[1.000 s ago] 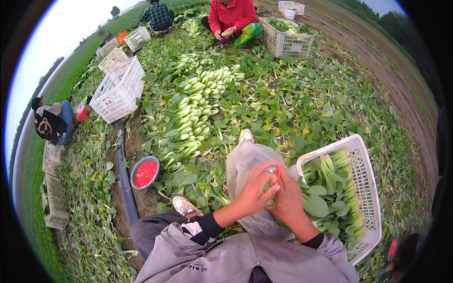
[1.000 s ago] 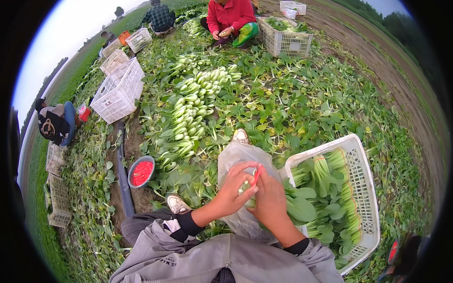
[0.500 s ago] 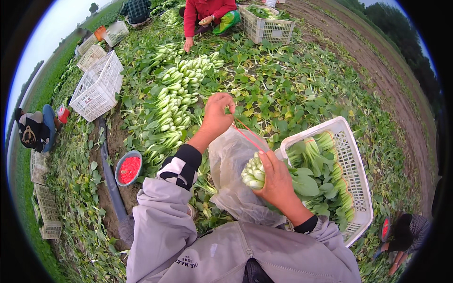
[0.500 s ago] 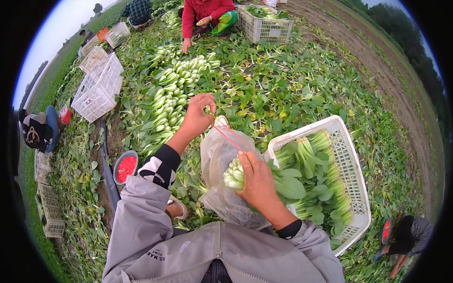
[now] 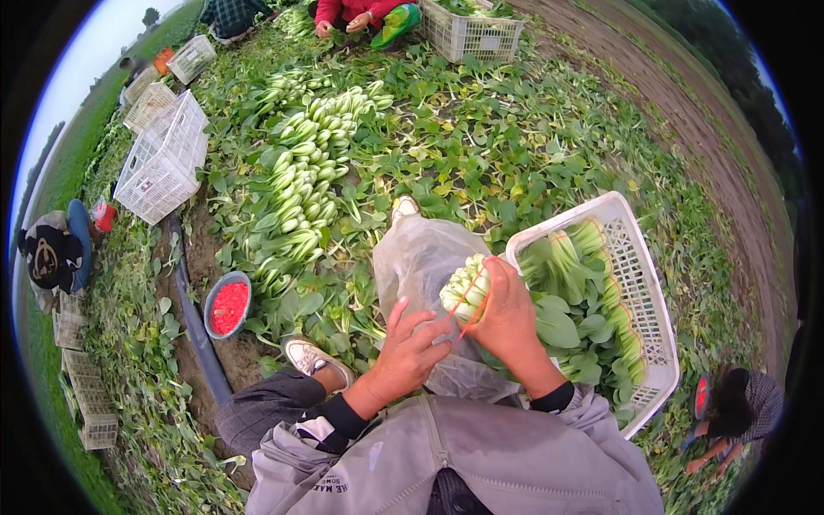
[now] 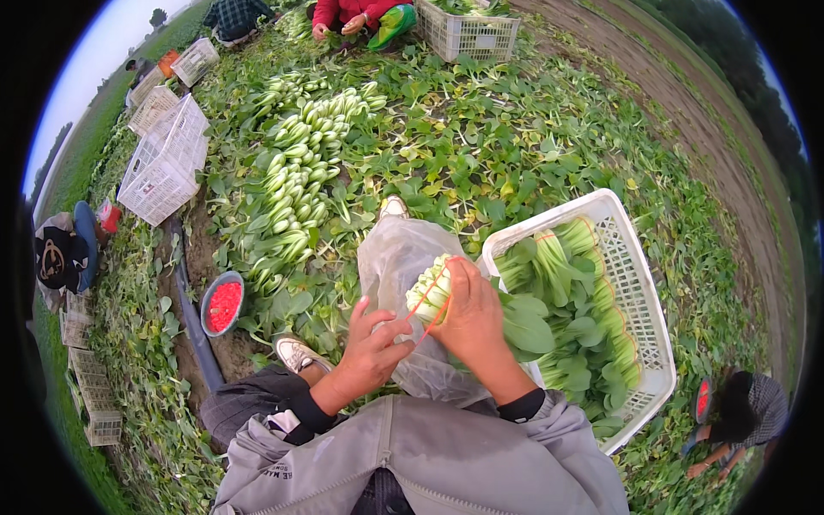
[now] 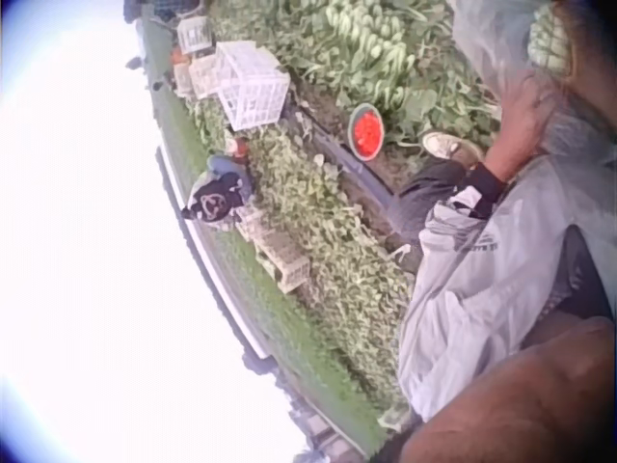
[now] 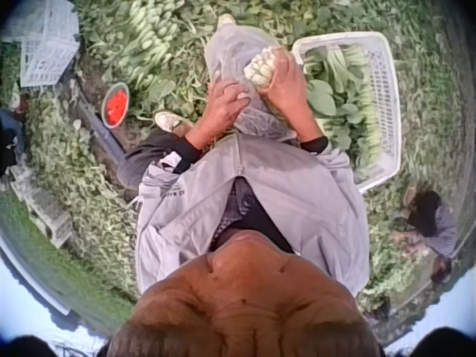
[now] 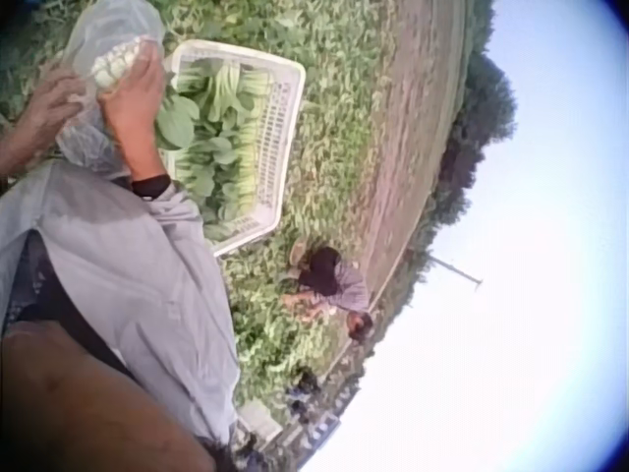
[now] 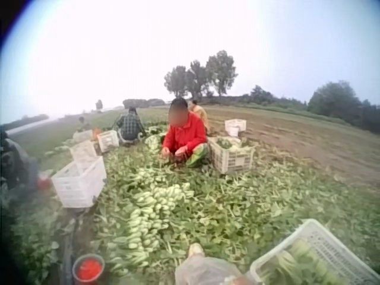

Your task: The person gathers small green vegetables from a pile on the ground, aligns them into a bundle, and secures the bundle with a red rubber band. The person then places the finished bundle into a white plastic crate. The process is repeated continuously.

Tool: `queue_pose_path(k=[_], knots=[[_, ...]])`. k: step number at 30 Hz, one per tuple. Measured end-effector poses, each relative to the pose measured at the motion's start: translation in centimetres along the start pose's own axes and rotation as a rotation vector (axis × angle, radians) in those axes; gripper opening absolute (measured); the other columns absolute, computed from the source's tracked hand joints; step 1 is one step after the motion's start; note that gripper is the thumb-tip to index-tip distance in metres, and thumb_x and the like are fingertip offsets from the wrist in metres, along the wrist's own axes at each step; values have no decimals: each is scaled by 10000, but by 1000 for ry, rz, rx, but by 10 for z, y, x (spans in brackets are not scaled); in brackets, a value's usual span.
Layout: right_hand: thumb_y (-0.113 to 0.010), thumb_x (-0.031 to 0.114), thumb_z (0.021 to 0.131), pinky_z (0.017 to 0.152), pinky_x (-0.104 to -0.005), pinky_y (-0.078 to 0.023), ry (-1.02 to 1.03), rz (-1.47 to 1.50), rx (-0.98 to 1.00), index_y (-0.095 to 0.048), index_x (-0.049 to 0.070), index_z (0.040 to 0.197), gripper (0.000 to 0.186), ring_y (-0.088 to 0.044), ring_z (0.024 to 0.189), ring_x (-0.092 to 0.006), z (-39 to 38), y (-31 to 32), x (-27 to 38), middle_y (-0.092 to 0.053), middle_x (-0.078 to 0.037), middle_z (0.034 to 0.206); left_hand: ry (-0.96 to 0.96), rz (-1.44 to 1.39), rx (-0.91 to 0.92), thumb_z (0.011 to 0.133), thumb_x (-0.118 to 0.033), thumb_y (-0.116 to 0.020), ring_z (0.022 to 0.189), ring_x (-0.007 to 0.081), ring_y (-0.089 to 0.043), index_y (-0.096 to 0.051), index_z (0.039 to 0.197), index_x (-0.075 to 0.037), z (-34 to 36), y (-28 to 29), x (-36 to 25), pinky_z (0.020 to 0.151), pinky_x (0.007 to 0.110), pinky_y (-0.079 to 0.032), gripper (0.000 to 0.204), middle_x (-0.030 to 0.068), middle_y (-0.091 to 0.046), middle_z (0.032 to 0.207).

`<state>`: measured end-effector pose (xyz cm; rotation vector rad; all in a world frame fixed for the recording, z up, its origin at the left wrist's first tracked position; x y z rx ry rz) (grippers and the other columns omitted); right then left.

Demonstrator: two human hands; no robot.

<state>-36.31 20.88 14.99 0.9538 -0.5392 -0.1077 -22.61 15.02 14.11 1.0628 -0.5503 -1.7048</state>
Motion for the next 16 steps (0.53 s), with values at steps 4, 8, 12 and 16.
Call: queue_pose_path(k=[4,8,12,16], knots=[[-834,223,521,852,-418,-446,-48,12,56,-352,62,1310,939,-529,1027,-335,3,0,-2,-454,-133,1260,-17,107,-66,700,-87,-628,1108,222,-478,-620,927,-136,15,-10,40,1078,534,-232,232,-7,-562,1112],[-829,229,548,862,-419,-442,-47,8,70,-357,66,1312,912,-524,1047,-337,6,-1,-2,-447,-141,1277,90,72,-26,718,-23,-539,1073,282,-484,-608,1100,-102,51,-16,63,1040,473,-278,397,43,-573,1119],[-824,232,571,877,-423,-436,-20,34,79,-352,68,1321,901,-519,1064,-338,10,-1,-4,-440,-146,1287,143,-166,142,728,-9,-530,1082,309,-485,-545,1255,-99,79,-33,78,991,428,-329,535,96,-573,1140],[-819,258,595,931,-429,-406,12,106,92,-349,70,1328,892,-494,1121,-335,10,-4,-9,-421,-145,1313,385,-625,508,762,-59,-542,1223,365,-416,-487,1321,-142,81,-71,101,1049,439,-289,567,96,-539,1247]])
Point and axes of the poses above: each hand's wrist, its own z-axis towards the middle knuckle, its own y-axis out of the back of the hand, x = y × z, the point moved 8 cm from there along z, towards the middle knuckle
